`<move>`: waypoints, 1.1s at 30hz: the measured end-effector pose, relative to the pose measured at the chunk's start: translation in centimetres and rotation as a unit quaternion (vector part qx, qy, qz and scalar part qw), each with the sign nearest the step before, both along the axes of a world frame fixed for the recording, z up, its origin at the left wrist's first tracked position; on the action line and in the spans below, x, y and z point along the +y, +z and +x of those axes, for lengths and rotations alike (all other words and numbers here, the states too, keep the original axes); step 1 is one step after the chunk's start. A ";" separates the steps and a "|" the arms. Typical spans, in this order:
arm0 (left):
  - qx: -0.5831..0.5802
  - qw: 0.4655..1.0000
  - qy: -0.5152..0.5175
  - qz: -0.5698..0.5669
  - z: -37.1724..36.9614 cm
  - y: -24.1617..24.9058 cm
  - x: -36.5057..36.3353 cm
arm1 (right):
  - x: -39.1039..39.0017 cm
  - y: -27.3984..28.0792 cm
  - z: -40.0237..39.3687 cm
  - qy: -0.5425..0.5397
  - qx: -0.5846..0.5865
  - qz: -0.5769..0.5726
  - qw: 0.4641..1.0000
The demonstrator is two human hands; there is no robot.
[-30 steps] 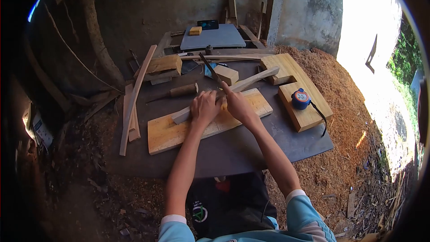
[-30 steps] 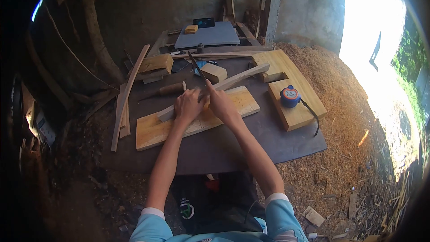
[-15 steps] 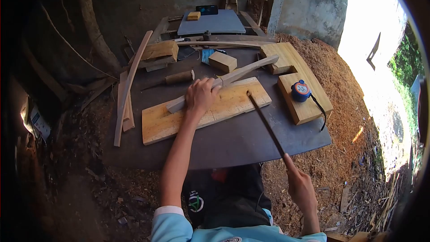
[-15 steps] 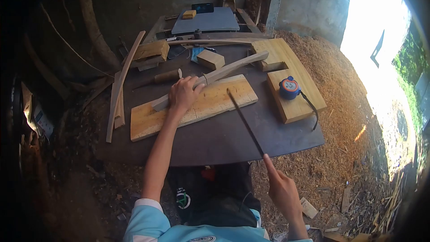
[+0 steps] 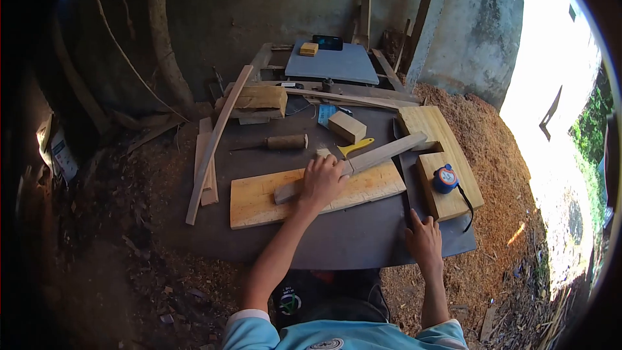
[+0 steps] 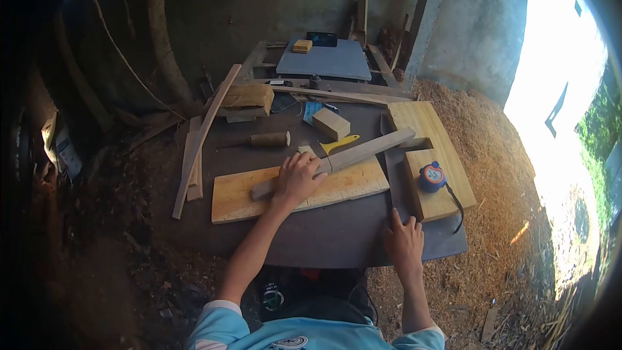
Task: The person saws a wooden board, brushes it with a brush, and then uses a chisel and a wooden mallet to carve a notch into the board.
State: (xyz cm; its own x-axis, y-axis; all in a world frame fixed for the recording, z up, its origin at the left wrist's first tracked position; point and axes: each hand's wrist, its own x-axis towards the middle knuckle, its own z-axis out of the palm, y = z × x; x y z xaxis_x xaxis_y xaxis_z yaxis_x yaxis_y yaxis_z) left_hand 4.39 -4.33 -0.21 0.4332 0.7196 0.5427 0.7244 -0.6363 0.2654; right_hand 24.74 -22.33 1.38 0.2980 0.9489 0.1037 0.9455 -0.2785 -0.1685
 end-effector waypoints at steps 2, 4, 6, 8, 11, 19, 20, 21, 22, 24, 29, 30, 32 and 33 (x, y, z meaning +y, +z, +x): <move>0.001 1.000 0.001 -0.015 0.1 -0.1 0.2 | 1.4 0.7 0.0 0.038 -0.050 0.026 0.998; 0.007 1.000 0.002 -0.016 0.1 -0.5 0.6 | 4.2 2.9 -0.7 0.102 0.012 0.070 0.992; 0.023 0.999 0.004 -0.030 0.3 -0.7 0.4 | 7.9 5.5 -1.2 0.161 0.100 0.099 0.977; 0.063 0.998 0.010 -0.015 0.4 -1.0 0.5 | 14.0 6.7 -1.0 0.187 0.136 0.170 0.958; 0.076 0.996 0.002 -0.037 0.5 -0.9 0.7 | 25.1 3.9 1.2 0.138 -0.010 -0.005 0.990; 0.060 0.997 0.002 -0.050 0.4 -0.5 0.6 | 28.9 -1.4 1.1 0.112 0.005 -0.145 0.983; 0.051 0.997 -0.008 -0.052 0.7 -0.5 0.6 | 28.8 -1.3 1.1 0.117 -0.001 -0.143 0.983; 0.060 0.997 -0.004 -0.055 0.7 0.0 0.4 | 28.6 -1.2 1.2 0.110 0.003 -0.169 0.979; 0.052 0.997 -0.015 -0.052 1.0 0.1 0.5 | 28.8 -0.9 1.4 0.110 0.007 -0.193 0.975; 0.041 0.998 -0.014 -0.051 0.6 0.1 0.4 | 29.3 -1.1 2.1 0.118 0.009 -0.194 0.974; 0.035 0.998 -0.030 -0.046 0.5 -0.1 0.4 | 29.5 -1.7 2.0 0.223 0.011 -0.179 0.958; 0.031 0.998 -0.033 -0.053 0.4 0.0 0.4 | 29.5 -1.0 1.7 0.223 0.002 -0.225 0.948; 0.022 0.997 -0.040 -0.063 0.2 0.3 0.5 | 29.7 -0.3 1.7 0.220 -0.018 -0.311 0.924; 0.024 0.998 -0.043 -0.026 0.2 0.0 0.5 | 29.8 -0.7 2.2 0.225 -0.014 -0.299 0.927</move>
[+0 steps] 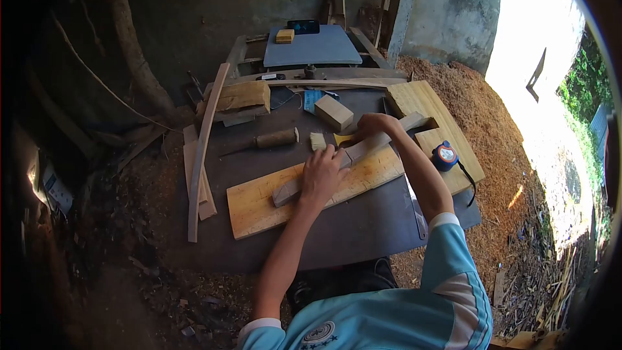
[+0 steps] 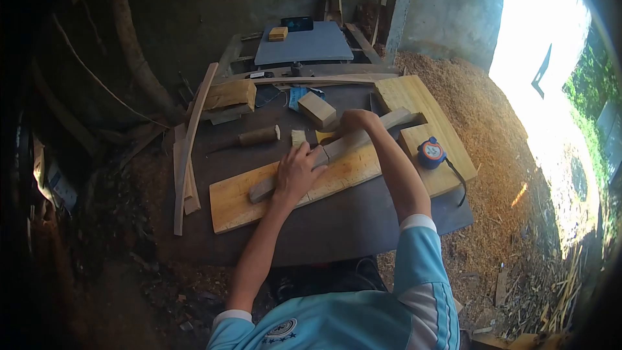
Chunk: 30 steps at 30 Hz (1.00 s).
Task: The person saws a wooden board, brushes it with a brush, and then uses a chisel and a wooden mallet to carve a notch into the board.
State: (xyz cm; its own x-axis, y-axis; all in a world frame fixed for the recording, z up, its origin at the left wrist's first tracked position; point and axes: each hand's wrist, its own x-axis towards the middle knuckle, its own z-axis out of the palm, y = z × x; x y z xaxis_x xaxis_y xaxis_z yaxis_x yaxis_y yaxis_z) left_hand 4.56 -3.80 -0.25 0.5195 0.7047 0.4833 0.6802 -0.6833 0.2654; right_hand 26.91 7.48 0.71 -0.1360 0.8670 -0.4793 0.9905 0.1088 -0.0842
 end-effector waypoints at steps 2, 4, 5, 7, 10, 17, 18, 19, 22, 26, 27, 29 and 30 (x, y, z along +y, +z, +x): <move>0.028 1.000 -0.002 0.002 0.1 0.3 -0.3 | -1.9 1.2 0.1 -0.030 0.033 0.056 0.997; 0.030 1.000 -0.008 0.002 0.2 0.4 -0.6 | -2.0 0.2 0.9 -0.021 0.076 0.076 0.994; 0.021 1.000 -0.011 -0.014 0.1 0.5 -0.4 | -2.4 0.6 0.7 -0.006 0.079 0.073 0.994; 0.004 0.999 -0.019 -0.051 -0.1 0.5 -0.4 | -1.9 0.3 0.9 0.024 0.101 0.086 0.991; 0.010 0.999 -0.002 -0.051 -0.3 0.6 -0.4 | -2.1 1.0 0.8 0.033 0.192 0.156 0.968; 0.022 0.999 -0.002 -0.045 -0.8 0.7 1.2 | -9.1 12.7 -0.7 -0.064 0.532 0.396 0.746; 0.034 0.998 -0.008 -0.046 -0.9 1.1 1.3 | -10.6 13.9 -0.8 -0.087 0.529 0.404 0.741; 0.046 0.998 -0.015 -0.044 -1.0 1.3 1.4 | -11.8 14.3 -0.8 -0.110 0.526 0.415 0.734; 0.062 0.997 -0.020 -0.048 -1.0 0.9 1.7 | -13.1 9.8 -1.8 -0.102 0.542 0.446 0.705; 0.067 0.997 -0.008 -0.049 -0.8 1.1 1.4 | -14.1 3.1 -1.7 0.068 0.374 0.299 0.875; 0.065 0.997 -0.008 -0.045 -0.8 1.1 1.4 | -14.3 3.2 -2.1 0.036 0.369 0.271 0.888; 0.062 0.997 -0.008 -0.040 -0.8 1.0 1.5 | -14.4 4.5 -2.5 -0.002 0.415 0.264 0.871; 0.065 0.997 -0.002 -0.046 -0.9 1.1 1.4 | -14.3 5.2 -3.1 -0.028 0.478 0.311 0.821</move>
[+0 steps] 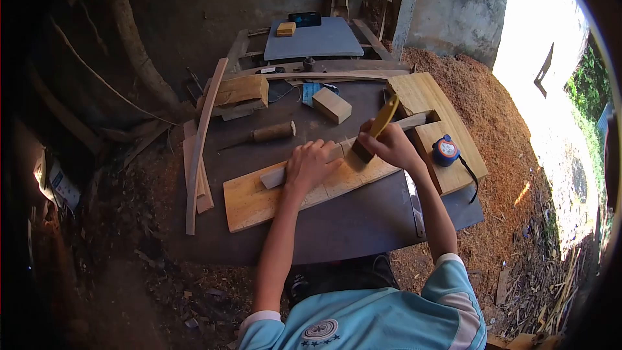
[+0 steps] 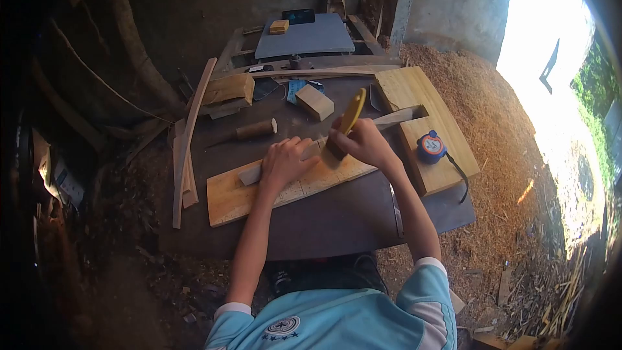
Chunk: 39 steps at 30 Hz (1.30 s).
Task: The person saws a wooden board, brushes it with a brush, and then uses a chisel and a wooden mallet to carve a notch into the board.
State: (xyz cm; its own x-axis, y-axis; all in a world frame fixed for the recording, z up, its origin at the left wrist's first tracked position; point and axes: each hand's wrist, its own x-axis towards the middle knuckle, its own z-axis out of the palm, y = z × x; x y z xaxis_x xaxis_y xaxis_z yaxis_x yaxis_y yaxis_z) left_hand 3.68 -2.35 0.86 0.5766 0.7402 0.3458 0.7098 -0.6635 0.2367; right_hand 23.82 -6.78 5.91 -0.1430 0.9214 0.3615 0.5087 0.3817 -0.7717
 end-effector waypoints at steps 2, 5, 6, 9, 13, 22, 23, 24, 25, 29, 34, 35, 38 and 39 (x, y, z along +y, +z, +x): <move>0.006 1.000 0.010 -0.013 0.1 0.4 -0.1 | 0.7 1.0 -1.6 -0.082 0.091 0.089 0.988; 0.038 0.998 0.010 -0.052 0.1 0.9 0.2 | 1.9 -2.7 -1.9 0.009 0.008 0.040 0.999; 0.023 0.999 0.004 -0.040 0.0 0.6 0.4 | 0.9 -1.3 -2.3 0.029 0.056 -0.064 0.996; -0.008 0.999 0.005 -0.042 -0.3 0.0 0.7 | 0.9 0.0 -1.1 -0.027 0.145 0.017 0.989; -0.009 0.996 0.008 -0.084 -0.2 -0.1 0.8 | 0.2 -1.3 -2.1 0.031 0.031 -0.089 0.995; -0.050 0.997 -0.018 0.049 -0.2 -0.9 1.0 | 0.9 0.4 -2.5 0.089 0.112 -0.228 0.963; -0.059 0.995 -0.018 0.072 0.0 -1.4 0.3 | 1.2 0.1 -2.7 0.019 0.090 -0.124 0.988; -0.101 0.991 -0.005 0.091 0.2 -0.8 -0.5 | 1.8 -0.4 -3.0 -0.050 0.065 -0.019 0.996; -0.105 0.990 0.007 0.093 0.4 -1.2 -0.8 | 2.2 -1.2 -3.2 -0.118 0.040 0.087 0.988; -0.108 0.988 0.042 0.103 0.9 -0.8 -0.7 | 1.2 1.2 -3.1 0.013 0.162 -0.174 0.971; -0.092 0.988 0.080 0.091 1.2 -1.2 -1.5 | 1.3 0.6 -3.0 0.024 0.036 -0.135 0.990; -0.088 0.988 0.089 0.088 1.2 -1.1 -1.2 | 1.0 1.5 -2.8 0.065 0.086 -0.251 0.962; -0.091 0.991 0.090 0.027 0.9 -1.3 -0.8 | 1.0 1.6 -2.1 0.007 0.070 -0.097 0.993; -0.096 0.992 0.083 0.001 0.5 -1.0 -0.8 | 1.3 1.5 -1.7 -0.033 0.023 -0.015 0.999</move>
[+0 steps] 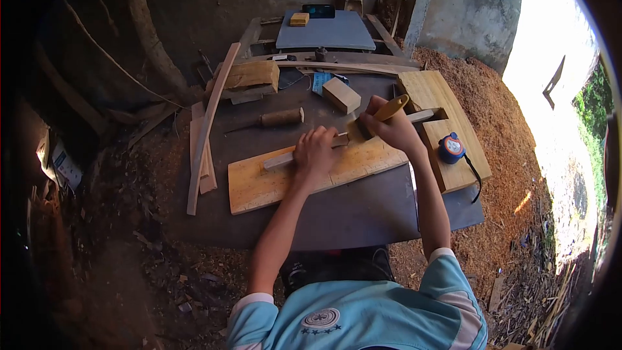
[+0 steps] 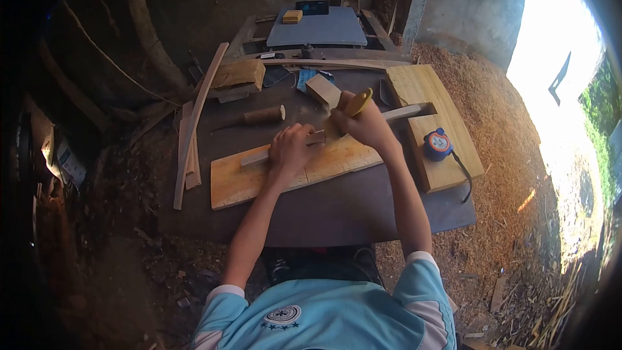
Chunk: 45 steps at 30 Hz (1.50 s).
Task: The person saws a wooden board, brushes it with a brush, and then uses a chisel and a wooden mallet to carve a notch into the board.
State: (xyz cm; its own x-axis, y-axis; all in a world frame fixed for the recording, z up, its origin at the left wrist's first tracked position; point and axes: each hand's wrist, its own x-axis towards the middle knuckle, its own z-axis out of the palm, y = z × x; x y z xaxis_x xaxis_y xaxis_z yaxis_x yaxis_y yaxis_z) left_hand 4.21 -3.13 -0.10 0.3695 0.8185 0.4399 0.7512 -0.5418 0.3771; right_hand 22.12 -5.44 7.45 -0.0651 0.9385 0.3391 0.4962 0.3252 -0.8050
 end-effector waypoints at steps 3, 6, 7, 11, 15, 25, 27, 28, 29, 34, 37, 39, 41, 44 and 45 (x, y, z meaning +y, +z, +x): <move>-0.049 0.993 0.003 -0.110 -2.2 2.5 0.0 | 3.2 -2.1 6.8 -0.209 -0.057 0.078 0.973; -0.115 0.982 0.024 -0.147 -4.6 4.3 0.5 | 2.3 1.8 10.8 -0.365 -0.135 0.272 0.880; -0.139 0.978 0.029 -0.153 -5.2 4.8 0.8 | 2.8 2.8 11.7 -0.282 -0.059 0.294 0.911; -0.347 0.907 -0.113 -0.210 -6.4 5.4 0.5 | 2.5 8.7 8.6 -0.215 -0.013 0.350 0.912; -0.455 0.829 -0.243 -0.217 -6.4 7.8 -1.2 | 2.3 15.7 4.5 -0.117 -0.010 0.469 0.875; -0.482 0.794 -0.367 0.044 -5.3 28.7 -3.0 | -1.1 22.2 -7.0 0.093 -0.050 0.548 0.830; -0.452 0.800 -0.392 0.045 -5.3 30.7 -4.0 | -0.4 22.2 -8.7 0.128 0.022 0.538 0.833; -0.424 0.798 -0.426 0.035 -6.0 31.2 -4.3 | -0.4 22.1 -9.2 0.142 0.048 0.527 0.837; -0.394 0.795 -0.461 0.025 -6.7 31.6 -4.4 | -0.5 22.1 -9.5 0.148 0.056 0.507 0.848; -0.389 0.850 -0.328 0.135 -6.1 32.1 -2.1 | -0.8 23.2 -8.4 0.087 0.022 0.606 0.791; -0.516 0.825 -0.217 0.082 -4.8 32.6 -2.6 | -0.5 25.0 -7.8 0.117 0.015 0.669 0.734; -0.575 0.747 -0.327 0.059 -5.0 32.0 -0.5 | 1.1 22.8 -7.0 0.091 -0.039 0.580 0.809; -0.572 0.703 -0.421 0.019 -5.5 31.9 1.4 | 2.2 20.8 -6.7 0.080 -0.154 0.560 0.810; -0.563 0.702 -0.437 0.007 -6.9 31.7 3.7 | -0.3 14.8 -9.4 0.244 -0.127 0.492 0.826; -0.562 0.714 -0.417 0.023 -7.3 31.4 4.0 | -0.2 10.2 -9.4 0.261 -0.165 0.477 0.823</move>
